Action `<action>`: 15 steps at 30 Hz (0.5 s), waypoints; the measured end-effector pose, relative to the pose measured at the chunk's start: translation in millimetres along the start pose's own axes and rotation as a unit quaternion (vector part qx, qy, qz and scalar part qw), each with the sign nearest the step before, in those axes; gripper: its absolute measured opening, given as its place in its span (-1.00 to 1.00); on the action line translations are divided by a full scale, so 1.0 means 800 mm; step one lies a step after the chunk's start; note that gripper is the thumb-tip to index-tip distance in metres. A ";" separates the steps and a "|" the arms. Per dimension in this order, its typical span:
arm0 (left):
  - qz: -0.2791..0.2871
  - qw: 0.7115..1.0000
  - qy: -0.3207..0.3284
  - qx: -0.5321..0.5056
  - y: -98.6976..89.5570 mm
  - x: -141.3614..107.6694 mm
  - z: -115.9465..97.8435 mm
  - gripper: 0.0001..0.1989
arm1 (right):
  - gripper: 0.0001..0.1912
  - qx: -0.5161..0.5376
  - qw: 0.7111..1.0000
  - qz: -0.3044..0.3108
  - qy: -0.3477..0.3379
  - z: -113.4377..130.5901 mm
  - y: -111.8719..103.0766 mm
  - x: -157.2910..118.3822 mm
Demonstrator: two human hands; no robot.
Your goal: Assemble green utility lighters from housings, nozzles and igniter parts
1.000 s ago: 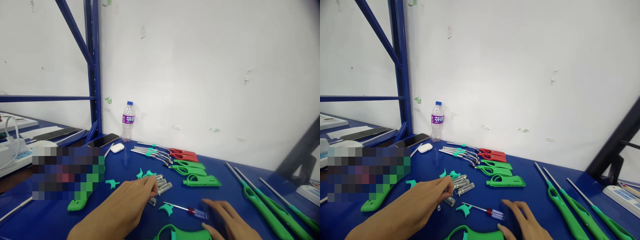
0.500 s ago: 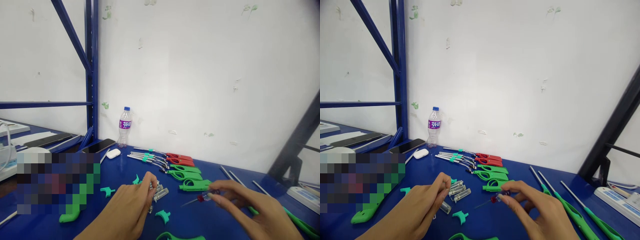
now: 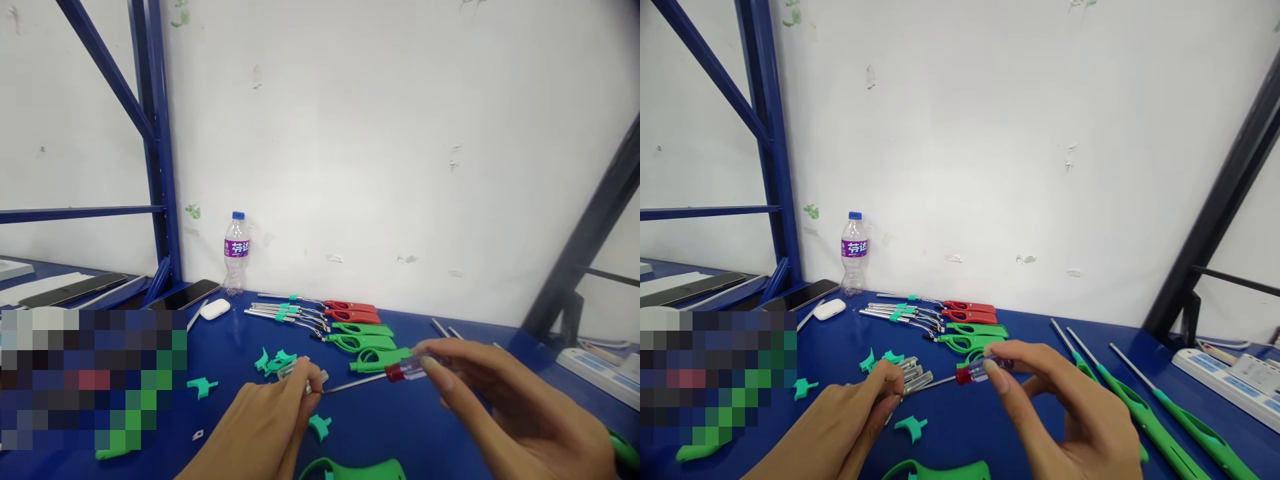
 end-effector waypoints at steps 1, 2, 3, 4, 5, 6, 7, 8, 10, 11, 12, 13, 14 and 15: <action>0.007 1.000 -0.004 0.003 0.002 0.000 0.001 -0.83 | -0.75 -0.011 1.000 -0.002 -0.017 0.002 0.000 0.002; 0.016 1.000 -0.006 0.006 0.002 -0.001 0.001 -0.82 | -0.77 -0.022 0.999 -0.001 -0.037 0.005 0.000 0.004; 0.029 1.000 -0.007 0.006 0.002 -0.002 -0.002 -0.81 | -0.78 -0.031 0.998 0.003 -0.059 0.008 0.000 0.006; 0.044 0.999 -0.010 0.005 0.002 -0.002 -0.005 -0.81 | -0.80 -0.038 0.996 0.009 -0.079 0.010 0.001 0.007; 0.060 0.998 -0.019 0.005 0.000 -0.003 -0.009 -0.82 | -0.81 -0.042 0.995 0.015 -0.094 0.011 0.001 0.008; 0.071 0.997 -0.033 0.008 -0.003 -0.003 -0.012 -0.82 | -0.81 -0.044 0.993 0.018 -0.104 0.012 0.001 0.009; 0.078 0.996 -0.047 0.011 -0.006 -0.003 -0.014 -0.82 | -0.81 -0.045 0.993 0.019 -0.107 0.012 0.000 0.009; 0.080 0.995 -0.063 0.013 -0.010 -0.003 -0.016 -0.82 | -0.81 -0.044 0.993 0.019 -0.108 0.011 0.000 0.009; 0.078 0.994 -0.081 0.013 -0.014 0.000 -0.016 -0.82 | -0.83 -0.042 0.993 0.019 -0.110 0.012 0.000 0.007; 0.080 0.994 -0.078 0.011 -0.013 0.001 -0.015 -0.82 | -0.83 -0.040 0.993 0.020 -0.112 0.014 0.000 0.007; 0.086 0.994 -0.067 0.006 -0.009 0.003 -0.014 -0.81 | -0.84 -0.038 0.993 0.022 -0.113 0.015 0.001 0.006; 0.093 0.994 -0.055 0.004 -0.004 0.003 -0.012 -0.81 | -0.84 -0.036 0.993 0.027 -0.111 0.017 0.002 0.007; 0.098 0.994 -0.040 0.004 0.001 0.003 -0.010 -0.80 | -0.85 -0.034 0.993 0.031 -0.109 0.018 0.003 0.007; 0.102 0.994 -0.026 0.007 0.006 0.002 -0.007 -0.78 | -0.85 -0.032 0.993 0.035 -0.106 0.019 0.004 0.007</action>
Point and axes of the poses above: each hand's wrist, its own x-axis towards the middle knuckle, its own y-axis out of the palm, z = x × y, the point moved 8 cm from there along x, towards the middle knuckle, and after that the axes turned 12 degrees about y, right-handed, at the moved point
